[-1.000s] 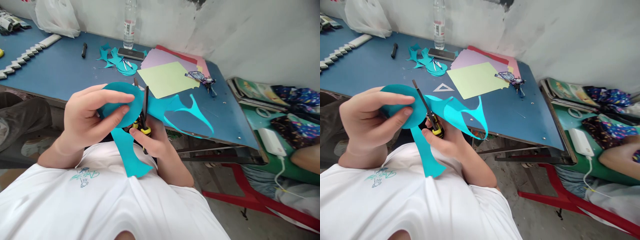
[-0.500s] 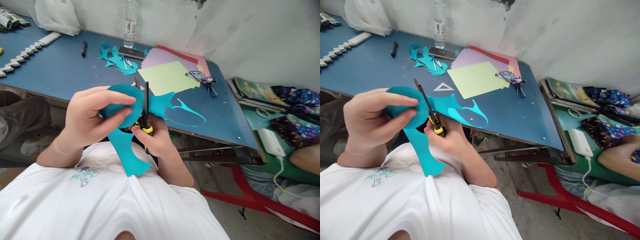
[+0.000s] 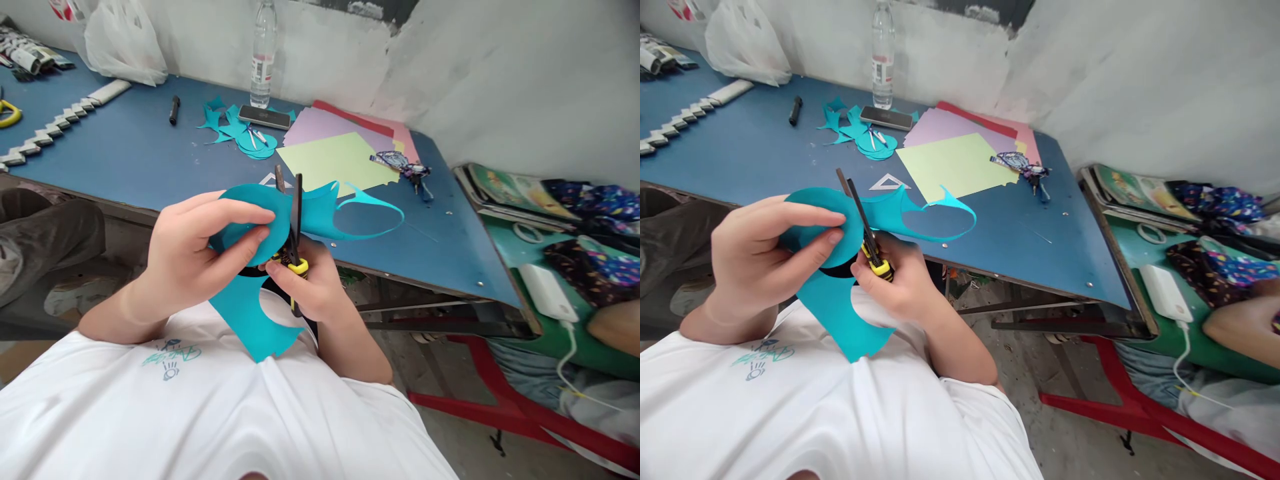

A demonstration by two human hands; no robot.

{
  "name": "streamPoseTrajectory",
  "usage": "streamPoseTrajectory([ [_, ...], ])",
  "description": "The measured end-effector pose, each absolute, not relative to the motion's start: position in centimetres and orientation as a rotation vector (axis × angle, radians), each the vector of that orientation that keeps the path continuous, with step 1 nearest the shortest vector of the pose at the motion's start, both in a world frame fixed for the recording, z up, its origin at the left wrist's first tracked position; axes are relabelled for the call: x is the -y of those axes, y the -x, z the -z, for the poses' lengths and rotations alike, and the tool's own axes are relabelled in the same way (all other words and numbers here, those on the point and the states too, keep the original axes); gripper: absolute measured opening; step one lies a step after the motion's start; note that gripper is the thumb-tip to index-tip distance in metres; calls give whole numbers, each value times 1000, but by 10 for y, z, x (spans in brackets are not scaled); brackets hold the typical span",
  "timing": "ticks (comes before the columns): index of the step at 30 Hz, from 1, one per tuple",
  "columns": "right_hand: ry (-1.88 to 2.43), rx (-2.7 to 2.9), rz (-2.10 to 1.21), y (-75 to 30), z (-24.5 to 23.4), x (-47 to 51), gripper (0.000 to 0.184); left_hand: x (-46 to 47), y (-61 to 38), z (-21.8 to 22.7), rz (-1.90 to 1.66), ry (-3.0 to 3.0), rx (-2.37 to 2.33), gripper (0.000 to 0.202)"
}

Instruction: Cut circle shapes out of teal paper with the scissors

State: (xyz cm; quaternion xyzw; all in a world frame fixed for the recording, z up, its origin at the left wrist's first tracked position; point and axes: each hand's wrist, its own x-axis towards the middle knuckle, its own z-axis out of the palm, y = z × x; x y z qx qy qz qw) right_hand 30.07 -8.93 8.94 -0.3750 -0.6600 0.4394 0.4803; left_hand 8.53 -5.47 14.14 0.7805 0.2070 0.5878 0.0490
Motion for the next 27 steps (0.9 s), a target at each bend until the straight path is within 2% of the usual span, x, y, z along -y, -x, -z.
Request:
streamPoseTrajectory([
  [5, 931, 1622, -1065, -301, -91, 90, 26, 57, -84, -144, -1770, -2351, -668, 27],
  [17, 939, 1649, -1024, -300, -92, 90, 23, 61, -74, -147, -1655, -2346, -820, 8],
  [23, 937, 1660, -1038, -301, -91, 89, 26, 63, -74, -145, -1616, -2352, -951, 18],
  [27, 934, 1657, -1010, -301, -92, 90, 20, 64, -74, -147, -1600, -2356, -965, 18],
])
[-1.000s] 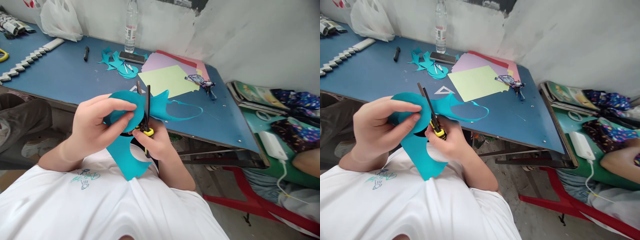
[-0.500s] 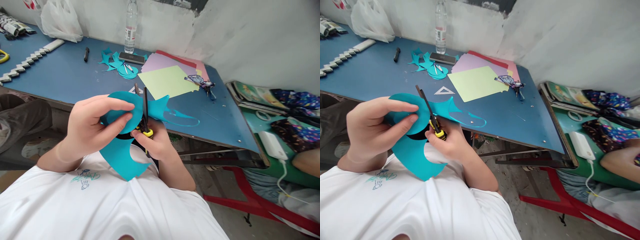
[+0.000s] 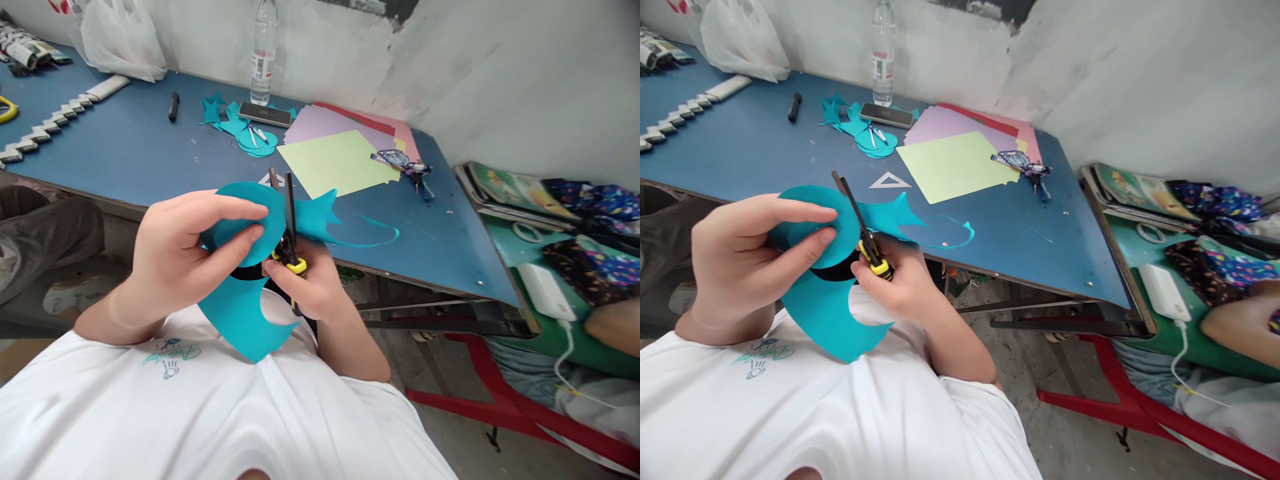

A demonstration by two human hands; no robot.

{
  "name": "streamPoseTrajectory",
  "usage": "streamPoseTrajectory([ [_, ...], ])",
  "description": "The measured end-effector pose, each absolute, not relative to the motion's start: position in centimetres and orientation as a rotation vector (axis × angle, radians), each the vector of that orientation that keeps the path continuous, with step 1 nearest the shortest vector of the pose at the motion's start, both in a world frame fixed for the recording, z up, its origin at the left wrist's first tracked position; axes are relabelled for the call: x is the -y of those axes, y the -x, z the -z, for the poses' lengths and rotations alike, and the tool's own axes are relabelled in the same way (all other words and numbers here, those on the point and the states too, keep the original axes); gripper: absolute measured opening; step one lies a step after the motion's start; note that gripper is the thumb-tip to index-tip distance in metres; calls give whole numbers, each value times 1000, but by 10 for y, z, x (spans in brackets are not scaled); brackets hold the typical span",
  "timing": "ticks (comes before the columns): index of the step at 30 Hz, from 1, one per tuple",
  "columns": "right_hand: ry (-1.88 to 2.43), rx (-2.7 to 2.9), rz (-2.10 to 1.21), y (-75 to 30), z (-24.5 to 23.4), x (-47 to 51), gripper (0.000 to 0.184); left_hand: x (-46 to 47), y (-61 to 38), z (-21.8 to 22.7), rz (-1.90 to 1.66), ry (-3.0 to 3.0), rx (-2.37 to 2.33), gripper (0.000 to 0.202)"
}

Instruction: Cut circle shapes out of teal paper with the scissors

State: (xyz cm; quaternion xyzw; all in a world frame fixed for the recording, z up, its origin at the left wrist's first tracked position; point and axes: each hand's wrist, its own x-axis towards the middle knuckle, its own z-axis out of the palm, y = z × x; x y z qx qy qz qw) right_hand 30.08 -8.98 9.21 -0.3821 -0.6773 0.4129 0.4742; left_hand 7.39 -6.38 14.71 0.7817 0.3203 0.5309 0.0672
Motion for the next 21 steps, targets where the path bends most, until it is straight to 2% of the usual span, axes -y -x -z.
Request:
streamPoseTrajectory([
  [9, 925, 1678, -1021, -301, -98, 89, 22, 64, -73, -147, -1657, -2315, -886, 10],
  [18, 944, 1641, -1104, -301, -99, 90, 24, 60, -71, -146, -1759, -2399, -821, 9],
  [21, 994, 1635, -1124, -301, -99, 90, 26, 57, -70, -143, -1774, -2413, -769, 15],
])
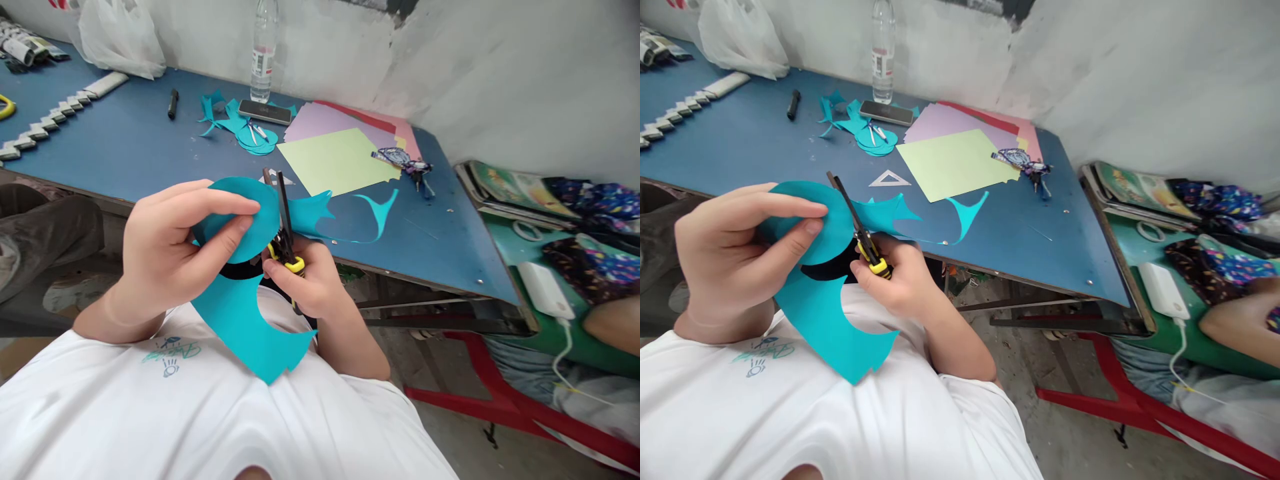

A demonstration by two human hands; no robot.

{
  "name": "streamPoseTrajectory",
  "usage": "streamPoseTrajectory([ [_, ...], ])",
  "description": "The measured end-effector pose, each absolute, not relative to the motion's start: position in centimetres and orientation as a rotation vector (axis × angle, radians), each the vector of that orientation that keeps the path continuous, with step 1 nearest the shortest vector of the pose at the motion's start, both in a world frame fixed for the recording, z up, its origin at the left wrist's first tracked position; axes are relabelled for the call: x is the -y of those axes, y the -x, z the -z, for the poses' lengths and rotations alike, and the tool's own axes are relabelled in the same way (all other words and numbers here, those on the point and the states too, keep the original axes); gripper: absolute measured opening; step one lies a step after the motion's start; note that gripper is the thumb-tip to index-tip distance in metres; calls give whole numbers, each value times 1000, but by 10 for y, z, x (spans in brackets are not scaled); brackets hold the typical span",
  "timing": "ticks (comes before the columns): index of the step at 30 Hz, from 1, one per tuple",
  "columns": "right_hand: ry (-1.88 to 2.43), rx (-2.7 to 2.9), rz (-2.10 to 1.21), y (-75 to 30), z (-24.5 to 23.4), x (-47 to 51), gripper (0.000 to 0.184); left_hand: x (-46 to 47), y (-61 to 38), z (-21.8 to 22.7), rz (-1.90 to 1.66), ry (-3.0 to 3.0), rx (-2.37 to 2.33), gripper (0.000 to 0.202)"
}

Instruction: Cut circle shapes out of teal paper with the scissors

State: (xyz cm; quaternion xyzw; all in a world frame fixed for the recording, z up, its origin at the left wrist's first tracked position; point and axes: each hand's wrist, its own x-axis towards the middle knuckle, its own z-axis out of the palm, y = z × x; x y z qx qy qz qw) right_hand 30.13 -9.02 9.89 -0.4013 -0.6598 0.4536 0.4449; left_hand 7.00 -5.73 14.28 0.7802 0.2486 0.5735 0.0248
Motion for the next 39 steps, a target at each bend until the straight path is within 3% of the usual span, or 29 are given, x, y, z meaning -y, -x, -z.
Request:
streamPoseTrajectory([
  [10, 1026, 1610, -1133, -301, -95, 92, 29, 64, -73, -145, -1671, -2274, -994, 11],
  [20, 992, 1653, -1133, -305, -93, 89, 29, 53, -101, -152, -1660, -2199, -1083, 33],
  [25, 1022, 1616, -1160, -305, -93, 90, 30, 60, -68, -137, -1796, -2243, -949, 19],
  [32, 1039, 1638, -1165, -305, -97, 90, 30, 54, -63, -134, -1887, -2319, -828, 32],
  [39, 1031, 1666, -1139, -306, -95, 90, 31, 52, -63, -134, -1931, -2341, -849, 16],
])
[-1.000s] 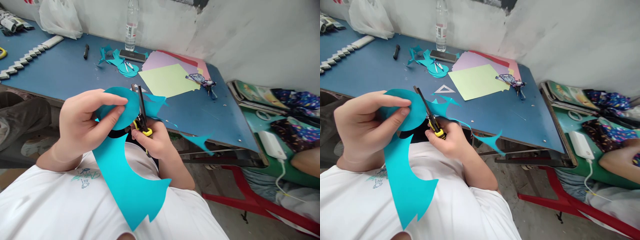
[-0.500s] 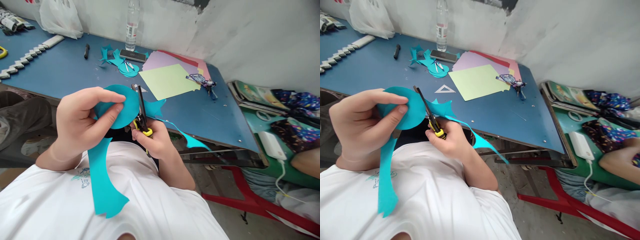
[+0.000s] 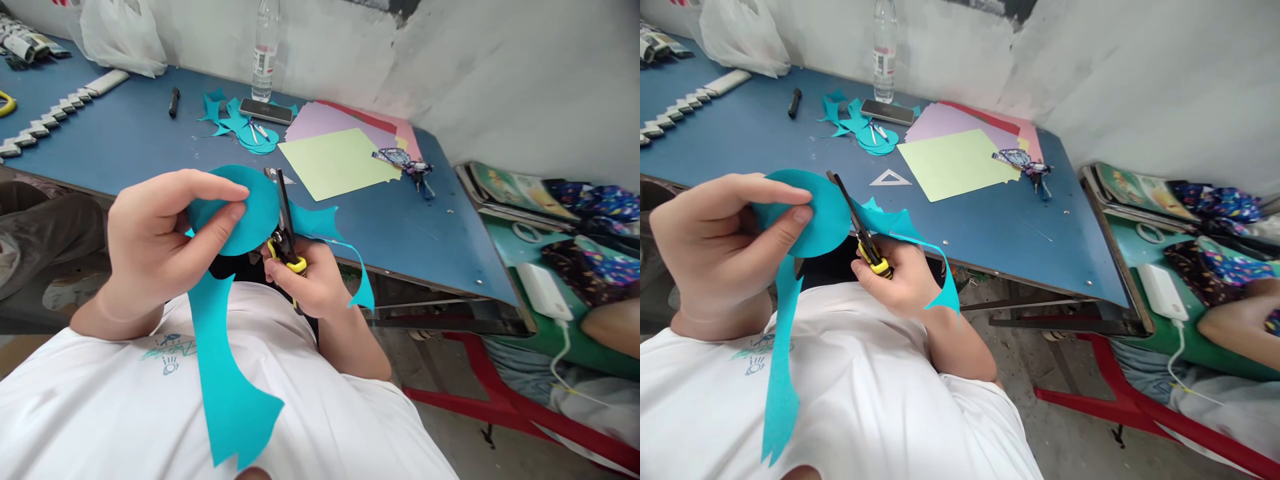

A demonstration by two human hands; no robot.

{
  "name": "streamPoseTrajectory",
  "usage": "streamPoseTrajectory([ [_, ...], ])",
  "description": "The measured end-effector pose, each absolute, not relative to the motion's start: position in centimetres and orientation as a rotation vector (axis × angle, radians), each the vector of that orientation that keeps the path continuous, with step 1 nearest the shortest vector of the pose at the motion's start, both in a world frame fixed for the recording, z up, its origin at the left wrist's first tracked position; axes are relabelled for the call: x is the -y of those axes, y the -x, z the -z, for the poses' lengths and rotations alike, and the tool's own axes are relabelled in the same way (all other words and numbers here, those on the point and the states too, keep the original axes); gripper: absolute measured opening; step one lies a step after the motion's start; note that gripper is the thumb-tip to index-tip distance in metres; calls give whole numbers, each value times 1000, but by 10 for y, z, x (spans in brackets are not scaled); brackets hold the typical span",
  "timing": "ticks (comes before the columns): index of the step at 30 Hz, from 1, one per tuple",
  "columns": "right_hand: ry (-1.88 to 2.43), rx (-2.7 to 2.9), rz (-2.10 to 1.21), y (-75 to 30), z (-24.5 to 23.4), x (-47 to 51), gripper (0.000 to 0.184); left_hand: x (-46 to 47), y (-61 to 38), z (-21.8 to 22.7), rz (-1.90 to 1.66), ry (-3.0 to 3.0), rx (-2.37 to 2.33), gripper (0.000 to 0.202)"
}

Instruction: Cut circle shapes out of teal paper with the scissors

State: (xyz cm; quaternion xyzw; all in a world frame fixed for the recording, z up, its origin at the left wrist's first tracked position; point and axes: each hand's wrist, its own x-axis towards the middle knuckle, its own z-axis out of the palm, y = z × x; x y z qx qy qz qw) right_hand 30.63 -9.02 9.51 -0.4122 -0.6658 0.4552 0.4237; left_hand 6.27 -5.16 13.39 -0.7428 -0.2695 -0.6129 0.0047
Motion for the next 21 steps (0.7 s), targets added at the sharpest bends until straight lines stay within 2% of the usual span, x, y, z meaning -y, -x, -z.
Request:
streamPoseTrajectory([
  [8, 1011, 1654, -1149, -306, -96, 90, 31, 55, -62, -132, 1891, 2334, 933, 13],
  [12, 1017, 1638, -1153, -304, -95, 91, 32, 54, -65, -131, 1953, 2322, 870, 26],
  [21, 1041, 1668, -1117, -304, -95, 91, 31, 56, -64, -132, 1968, 2330, 933, 25],
])
